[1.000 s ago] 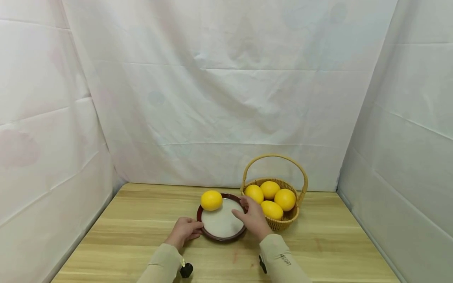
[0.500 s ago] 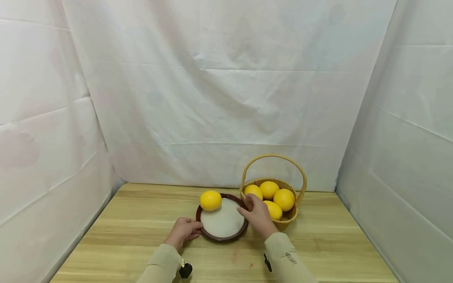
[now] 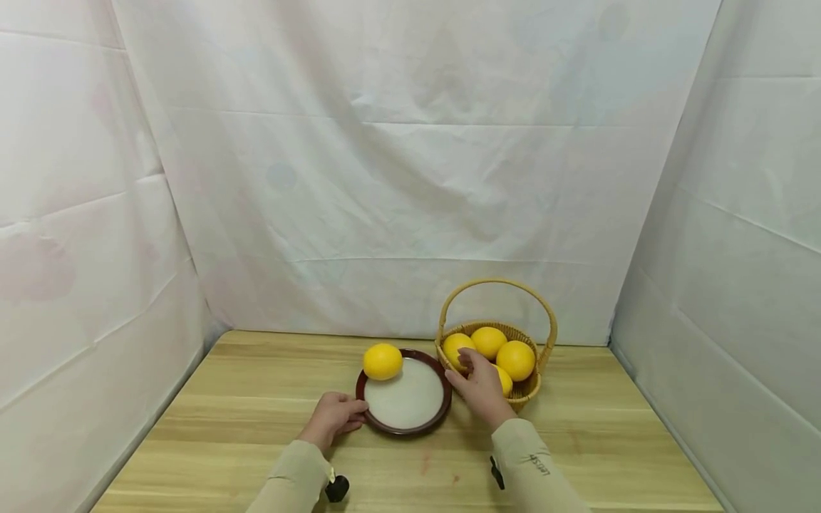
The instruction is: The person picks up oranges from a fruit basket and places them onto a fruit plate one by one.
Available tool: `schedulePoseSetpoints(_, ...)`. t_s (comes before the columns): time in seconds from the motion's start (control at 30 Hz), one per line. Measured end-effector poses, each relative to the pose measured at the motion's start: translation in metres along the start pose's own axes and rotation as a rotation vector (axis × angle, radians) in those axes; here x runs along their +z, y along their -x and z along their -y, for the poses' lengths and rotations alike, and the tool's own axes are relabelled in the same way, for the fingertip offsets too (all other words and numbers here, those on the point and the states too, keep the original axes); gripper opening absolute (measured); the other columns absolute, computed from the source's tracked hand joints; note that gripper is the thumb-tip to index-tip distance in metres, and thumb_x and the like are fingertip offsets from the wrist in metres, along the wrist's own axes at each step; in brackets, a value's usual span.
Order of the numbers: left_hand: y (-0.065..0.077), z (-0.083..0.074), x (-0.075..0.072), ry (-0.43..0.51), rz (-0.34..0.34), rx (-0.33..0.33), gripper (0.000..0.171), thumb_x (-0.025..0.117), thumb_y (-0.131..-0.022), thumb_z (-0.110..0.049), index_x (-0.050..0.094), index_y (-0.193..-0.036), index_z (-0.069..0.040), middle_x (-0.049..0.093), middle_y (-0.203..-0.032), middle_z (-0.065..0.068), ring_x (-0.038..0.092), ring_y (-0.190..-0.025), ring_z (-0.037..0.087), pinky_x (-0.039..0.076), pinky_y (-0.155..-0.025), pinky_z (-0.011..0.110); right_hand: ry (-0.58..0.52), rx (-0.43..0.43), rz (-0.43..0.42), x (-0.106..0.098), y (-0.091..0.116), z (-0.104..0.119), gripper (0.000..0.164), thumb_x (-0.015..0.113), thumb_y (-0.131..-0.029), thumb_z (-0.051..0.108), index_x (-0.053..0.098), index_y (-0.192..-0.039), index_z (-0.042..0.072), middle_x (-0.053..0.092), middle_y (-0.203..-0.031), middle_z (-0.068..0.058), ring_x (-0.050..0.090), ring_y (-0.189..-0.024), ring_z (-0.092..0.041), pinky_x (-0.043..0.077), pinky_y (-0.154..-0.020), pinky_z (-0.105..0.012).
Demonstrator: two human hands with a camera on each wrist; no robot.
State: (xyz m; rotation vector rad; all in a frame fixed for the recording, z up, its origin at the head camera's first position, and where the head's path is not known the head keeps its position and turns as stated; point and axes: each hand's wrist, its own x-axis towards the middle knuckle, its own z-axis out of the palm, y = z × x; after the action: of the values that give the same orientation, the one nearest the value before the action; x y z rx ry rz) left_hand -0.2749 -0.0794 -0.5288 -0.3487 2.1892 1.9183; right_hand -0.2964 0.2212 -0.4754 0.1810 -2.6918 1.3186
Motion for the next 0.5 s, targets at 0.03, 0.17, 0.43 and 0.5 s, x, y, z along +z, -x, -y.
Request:
schedulePoseSetpoints(0.03,0.000,0.000,0.000,0.001,-0.001,0.000,0.036,0.073,-0.090,-0.010,0.063,-0.116,0.014,0.072,-0.091,0.014,0.068,-0.070,0.011,0.063,-0.070,0.028,0.006,-0.004,-0.002,-0.001,0.000,-0.001,0.056,0.074,-0.093,0.024,0.053,-0.140,0.001,0.064,-0.130,-0.020,0.060,-0.121,-0.036,0.049,-0.107,-0.054)
schedulePoseSetpoints(0.17,0.000,0.000,0.000,0.010,-0.005,0.001,0.041,0.073,-0.090,-0.009,0.060,-0.121,0.016,0.071,-0.093,0.015,0.068,-0.070,0.012,0.063,-0.070,0.028,0.012,0.008,-0.013,-0.006,-0.002,-0.003,0.056,0.074,-0.092,0.024,0.054,-0.139,0.001,0.064,-0.129,-0.020,0.060,-0.121,-0.035,0.049,-0.108,-0.054)
schedulePoseSetpoints(0.43,-0.002,0.002,0.000,0.004,-0.009,-0.010,0.040,0.073,-0.090,-0.009,0.061,-0.120,0.015,0.072,-0.091,0.015,0.069,-0.071,0.013,0.063,-0.070,0.028,0.002,0.015,-0.003,-0.012,-0.004,-0.005,0.058,0.073,-0.093,0.023,0.051,-0.141,0.000,0.062,-0.132,-0.021,0.058,-0.124,-0.035,0.047,-0.110,-0.052)
schedulePoseSetpoints(0.5,-0.003,0.003,0.000,0.006,-0.009,-0.011,0.039,0.074,-0.090,-0.010,0.061,-0.118,0.014,0.072,-0.090,0.014,0.068,-0.070,0.013,0.063,-0.070,0.028,0.007,0.013,-0.007,-0.013,-0.004,-0.006,0.058,0.074,-0.093,0.023,0.051,-0.141,-0.001,0.062,-0.131,-0.021,0.058,-0.123,-0.035,0.047,-0.110,-0.052)
